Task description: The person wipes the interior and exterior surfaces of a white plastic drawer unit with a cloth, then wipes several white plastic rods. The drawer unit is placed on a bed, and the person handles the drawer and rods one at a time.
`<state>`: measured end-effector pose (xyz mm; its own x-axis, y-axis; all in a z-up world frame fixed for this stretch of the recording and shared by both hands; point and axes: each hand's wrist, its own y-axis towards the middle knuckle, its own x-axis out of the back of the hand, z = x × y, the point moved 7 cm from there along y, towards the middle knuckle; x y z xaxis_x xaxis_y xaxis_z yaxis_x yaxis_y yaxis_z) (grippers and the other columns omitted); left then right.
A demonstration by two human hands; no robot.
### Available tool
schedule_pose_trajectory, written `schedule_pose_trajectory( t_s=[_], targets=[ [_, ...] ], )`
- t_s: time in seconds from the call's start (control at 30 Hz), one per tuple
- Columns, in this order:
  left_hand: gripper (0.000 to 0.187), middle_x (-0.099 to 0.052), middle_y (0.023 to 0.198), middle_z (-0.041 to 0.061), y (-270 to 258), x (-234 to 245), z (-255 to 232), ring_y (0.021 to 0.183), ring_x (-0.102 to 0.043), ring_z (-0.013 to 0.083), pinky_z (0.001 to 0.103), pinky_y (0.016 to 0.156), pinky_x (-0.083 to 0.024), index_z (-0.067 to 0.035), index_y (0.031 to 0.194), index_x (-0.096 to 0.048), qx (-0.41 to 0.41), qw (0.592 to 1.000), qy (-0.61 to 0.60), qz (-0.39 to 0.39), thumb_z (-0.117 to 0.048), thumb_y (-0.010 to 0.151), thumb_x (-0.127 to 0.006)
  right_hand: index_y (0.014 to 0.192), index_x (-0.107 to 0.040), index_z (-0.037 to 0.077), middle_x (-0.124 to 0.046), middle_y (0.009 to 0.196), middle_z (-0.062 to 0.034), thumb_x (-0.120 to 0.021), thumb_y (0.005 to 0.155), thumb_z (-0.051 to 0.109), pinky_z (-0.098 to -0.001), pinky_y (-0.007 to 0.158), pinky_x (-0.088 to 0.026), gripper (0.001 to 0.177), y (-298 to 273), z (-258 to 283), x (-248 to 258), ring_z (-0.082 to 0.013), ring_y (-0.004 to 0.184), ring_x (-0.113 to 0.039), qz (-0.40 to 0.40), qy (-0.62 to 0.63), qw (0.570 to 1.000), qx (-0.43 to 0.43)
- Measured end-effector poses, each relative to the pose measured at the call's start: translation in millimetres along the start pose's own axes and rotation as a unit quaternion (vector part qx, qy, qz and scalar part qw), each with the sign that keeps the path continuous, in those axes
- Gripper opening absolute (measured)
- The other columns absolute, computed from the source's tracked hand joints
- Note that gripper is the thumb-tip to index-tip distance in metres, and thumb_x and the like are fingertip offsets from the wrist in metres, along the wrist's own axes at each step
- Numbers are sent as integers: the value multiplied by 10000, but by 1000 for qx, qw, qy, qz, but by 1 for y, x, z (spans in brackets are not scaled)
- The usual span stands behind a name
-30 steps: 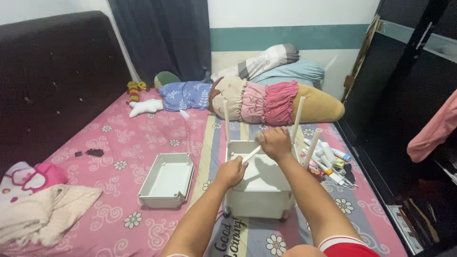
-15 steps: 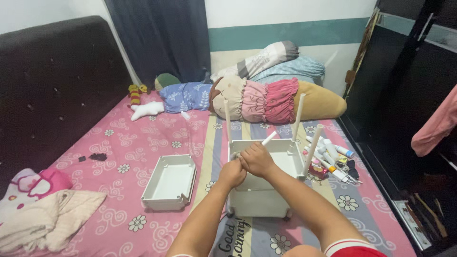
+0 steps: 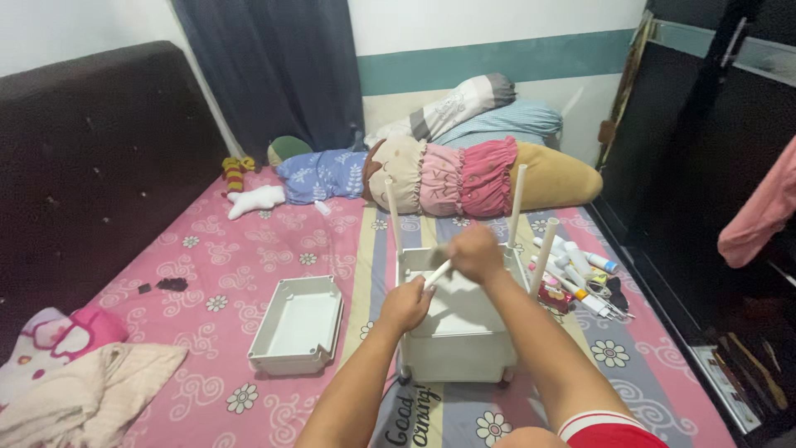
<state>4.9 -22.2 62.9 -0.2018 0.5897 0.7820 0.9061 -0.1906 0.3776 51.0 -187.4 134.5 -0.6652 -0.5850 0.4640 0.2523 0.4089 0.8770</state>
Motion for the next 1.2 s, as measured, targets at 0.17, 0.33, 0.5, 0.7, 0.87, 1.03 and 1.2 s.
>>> schedule_pose_trajectory(
  t_s=[0.17,0.33,0.5,0.7,0.87,1.03,1.2],
  targets=[
    [301,-692,870,250,-3,2,4,851,-648,477,578,756,-485,-58,978,-592,4,1000,-7,-1,-356,988,-551,711,-614,118,-588,701,-87,-646,871,266,-502,805,-449,221,-4,35,-6,-317,763,-596,48,-5,999,13],
    [318,-673,826,246,-1,-1,4,828,-632,490,591,720,-461,-40,975,-562,-19,999,-18,-36,-356,966,-586,677,-673,152,-607,674,-108,-700,792,370,-489,721,-452,248,8,25,-23,-319,708,-602,185,34,982,-9],
    [308,-670,820,236,-11,10,-2,824,-637,477,581,732,-467,-60,975,-565,-1,999,-30,-31,-367,987,-546,699,-634,108,-602,692,-98,-688,814,316,-476,689,-456,243,11,12,20,-319,721,-601,21,-46,999,-6],
    [359,-679,847,251,1,13,-6,847,-641,475,571,746,-479,-57,941,-607,3,999,-34,-14,-398,1009,-517,673,-602,95,-585,670,-112,-679,874,247,-483,705,-454,263,25,-17,41,-335,703,-589,-8,-47,999,-26],
    [329,-688,875,250,4,-2,6,852,-646,487,582,757,-482,-53,968,-615,-2,1000,-15,-15,-355,1010,-491,685,-624,121,-600,655,-105,-649,834,235,-509,715,-457,190,11,17,11,-343,683,-601,30,12,999,29],
    [295,-680,884,267,-1,1,5,845,-633,504,597,743,-479,-39,978,-599,-26,997,-24,-67,-314,1024,-503,733,-650,100,-621,686,-115,-651,873,263,-495,684,-456,215,-5,57,-19,-350,686,-604,99,64,991,61],
    [330,-682,857,261,-5,8,0,840,-643,492,594,749,-486,-28,961,-575,20,1000,6,-18,-351,1010,-531,658,-656,145,-619,649,-108,-650,860,291,-514,690,-443,250,2,-9,2,-334,653,-604,88,-67,992,-61]
  ],
)
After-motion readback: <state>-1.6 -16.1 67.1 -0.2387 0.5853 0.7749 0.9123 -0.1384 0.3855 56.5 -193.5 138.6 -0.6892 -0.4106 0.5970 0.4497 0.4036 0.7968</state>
